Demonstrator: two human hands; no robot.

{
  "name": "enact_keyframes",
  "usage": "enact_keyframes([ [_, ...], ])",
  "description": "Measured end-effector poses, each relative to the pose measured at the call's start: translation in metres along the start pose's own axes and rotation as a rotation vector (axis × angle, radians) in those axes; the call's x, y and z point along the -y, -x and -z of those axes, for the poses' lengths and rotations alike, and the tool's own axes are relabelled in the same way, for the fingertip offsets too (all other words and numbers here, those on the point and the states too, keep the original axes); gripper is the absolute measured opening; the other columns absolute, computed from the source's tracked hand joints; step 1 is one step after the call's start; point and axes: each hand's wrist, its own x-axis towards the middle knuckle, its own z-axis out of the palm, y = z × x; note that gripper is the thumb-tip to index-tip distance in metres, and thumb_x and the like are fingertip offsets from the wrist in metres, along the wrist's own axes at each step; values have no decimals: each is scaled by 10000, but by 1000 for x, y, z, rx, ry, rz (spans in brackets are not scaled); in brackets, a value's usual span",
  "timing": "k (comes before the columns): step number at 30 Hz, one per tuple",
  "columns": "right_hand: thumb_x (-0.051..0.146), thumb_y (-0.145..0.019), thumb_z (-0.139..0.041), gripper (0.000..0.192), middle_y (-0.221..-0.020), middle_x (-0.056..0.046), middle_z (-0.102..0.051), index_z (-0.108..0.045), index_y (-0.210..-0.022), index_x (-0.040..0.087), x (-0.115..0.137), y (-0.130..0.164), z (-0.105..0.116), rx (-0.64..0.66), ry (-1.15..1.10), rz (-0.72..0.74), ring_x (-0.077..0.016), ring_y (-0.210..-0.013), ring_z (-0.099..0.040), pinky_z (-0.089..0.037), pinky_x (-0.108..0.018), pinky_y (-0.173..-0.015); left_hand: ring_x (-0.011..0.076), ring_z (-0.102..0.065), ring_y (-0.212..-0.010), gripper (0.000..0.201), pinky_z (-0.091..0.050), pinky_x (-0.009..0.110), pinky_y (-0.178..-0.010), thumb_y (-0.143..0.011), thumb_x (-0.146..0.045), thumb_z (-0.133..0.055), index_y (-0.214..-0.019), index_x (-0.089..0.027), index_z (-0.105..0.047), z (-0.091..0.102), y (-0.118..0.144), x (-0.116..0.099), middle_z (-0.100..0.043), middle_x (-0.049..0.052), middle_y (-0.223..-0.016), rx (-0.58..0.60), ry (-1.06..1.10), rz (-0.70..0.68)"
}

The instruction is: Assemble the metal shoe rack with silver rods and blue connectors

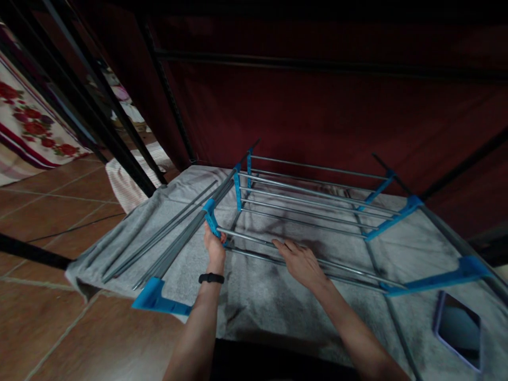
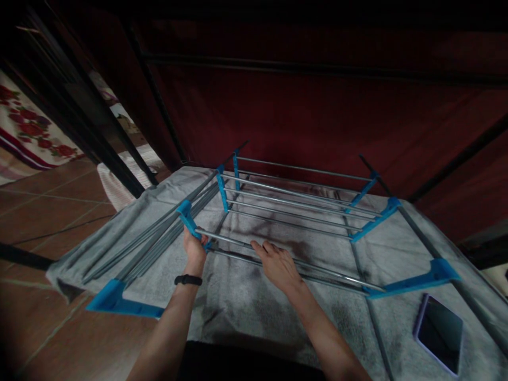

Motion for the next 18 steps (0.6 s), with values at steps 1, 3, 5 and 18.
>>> enact_keyframes([
  [1, 121, -998, -344, 580, -1262, -80, -661, -412, -1539, 318, 0, 0, 0, -5, 1, 1, -175, -1021, -674, -485, -268, -840, 76, -307, -381, 538, -243, 235, -401, -873, -714, -483, -660, -238, -351, 0, 0, 0, -342, -86, -469, -8, -4, 3],
  [3, 112, -994, -336, 588, -1257, -79, -660, -413, -1537, 322, 1, 0, 0, -6, 0, -2, -175, -1015, -676, -486, -269, -838, 74, -319, -382, 548, -250, 235, -400, -863, -728, -484, -659, -237, -353, 0, -1, 0, -350, -84, -476, -18, -18, 12],
  [5, 104, -986, -337, 599, -1250, -80, -662, -409, -1538, 325, 1, 0, 0, 7, -6, -1, -172, -1003, -678, -486, -269, -840, 72, -328, -380, 542, -260, 231, -397, -862, -728, -481, -665, -235, -370, 0, -1, -1, -363, -82, -486, -17, -28, 21],
  [18, 95, -966, -334, 611, -1277, -87, -660, -408, -1532, 313, 0, 0, -9, 78, -53, 7, -174, -1005, -688, -522, -296, -829, 118, -393, -417, 515, -293, 251, -398, -954, -619, -359, -672, -214, -507, 4, -5, 1, -481, -17, -499, -53, -222, -76],
])
